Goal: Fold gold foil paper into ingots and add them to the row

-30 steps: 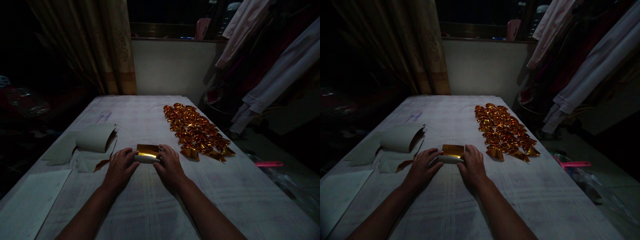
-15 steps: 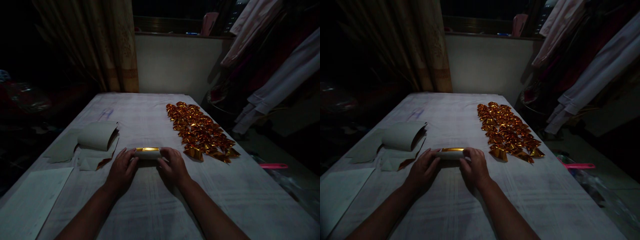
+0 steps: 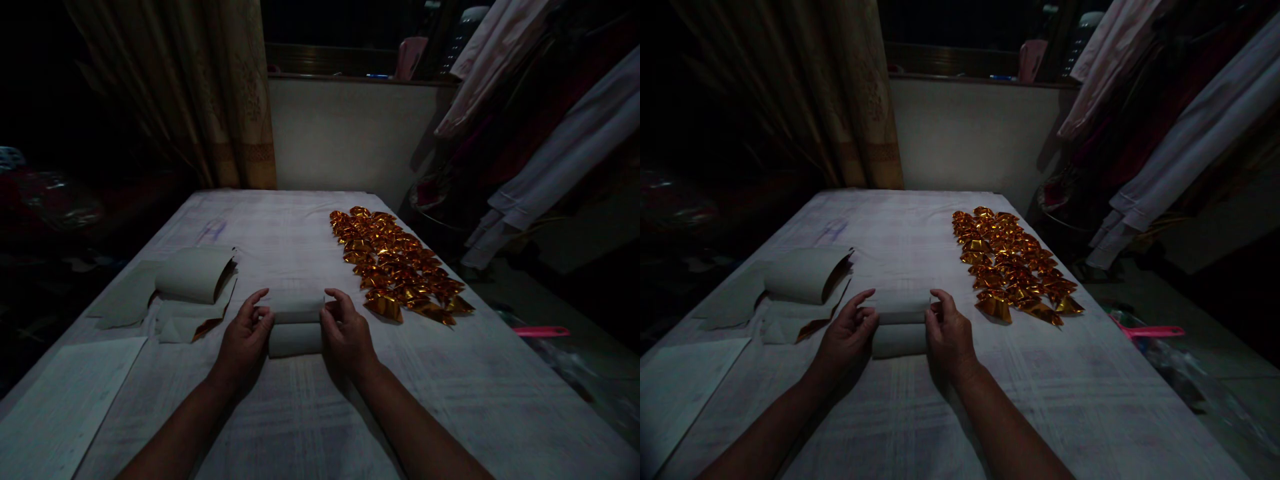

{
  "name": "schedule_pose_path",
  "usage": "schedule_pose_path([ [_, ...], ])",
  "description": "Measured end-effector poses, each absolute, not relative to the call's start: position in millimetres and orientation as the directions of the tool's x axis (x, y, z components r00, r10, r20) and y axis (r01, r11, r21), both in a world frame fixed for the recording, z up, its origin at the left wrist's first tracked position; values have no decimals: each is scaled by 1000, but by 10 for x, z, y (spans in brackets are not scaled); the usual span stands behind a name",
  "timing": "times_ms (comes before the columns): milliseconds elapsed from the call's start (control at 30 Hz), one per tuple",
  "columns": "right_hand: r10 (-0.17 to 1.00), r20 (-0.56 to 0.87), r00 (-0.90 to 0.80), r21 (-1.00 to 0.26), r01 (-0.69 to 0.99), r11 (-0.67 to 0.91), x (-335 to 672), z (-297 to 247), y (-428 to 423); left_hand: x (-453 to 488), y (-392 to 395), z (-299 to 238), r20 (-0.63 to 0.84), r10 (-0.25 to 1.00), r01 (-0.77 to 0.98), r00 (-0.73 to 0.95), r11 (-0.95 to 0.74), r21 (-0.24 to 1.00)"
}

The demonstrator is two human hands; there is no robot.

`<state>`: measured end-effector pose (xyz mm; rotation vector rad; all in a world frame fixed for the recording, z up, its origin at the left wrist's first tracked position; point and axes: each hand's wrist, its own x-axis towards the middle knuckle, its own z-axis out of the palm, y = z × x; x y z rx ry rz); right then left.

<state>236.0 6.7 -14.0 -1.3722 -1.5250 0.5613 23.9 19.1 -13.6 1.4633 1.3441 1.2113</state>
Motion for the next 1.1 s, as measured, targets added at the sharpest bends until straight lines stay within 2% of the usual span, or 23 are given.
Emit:
schedule_pose_path([
  [67,927,355,121,-770,600,216,2423,-173,145,230,195,-156,152,988,297,-29,-136,945],
  [133,924,365,113,-694,694,190,2482,-206,219,206,197,-164,250,968,438,-16,-218,872],
  [200,926,365,94,-639,749,176,2519,-232,267,184,188,-158,398,913,591,96,-373,715],
  [267,932,355,78,-611,774,168,2528,-247,284,179,163,-143,476,828,670,298,-536,513],
  [367,940,335,63,-612,773,167,2512,-260,275,206,116,-114,370,737,692,566,-669,273],
  [433,941,333,58,-627,760,174,2504,-272,268,232,95,-99,241,742,716,625,-668,202],
  [500,938,342,59,-638,747,186,2510,-285,272,253,86,-96,151,776,756,613,-631,176],
  [600,925,375,58,-642,736,214,2544,-285,281,266,83,-120,110,811,794,574,-584,166],
  [667,911,411,19,-630,729,269,2577,-259,271,266,79,-151,136,820,803,555,-572,168],
  [767,879,449,-159,-575,702,421,2625,-196,211,263,68,-200,228,827,811,514,-555,183],
  [900,827,392,-403,-482,676,558,2656,-139,105,254,65,-233,317,830,826,459,-530,191],
  [1100,817,338,-467,-420,702,575,2615,-142,114,242,96,-240,361,795,782,487,-581,226],
])
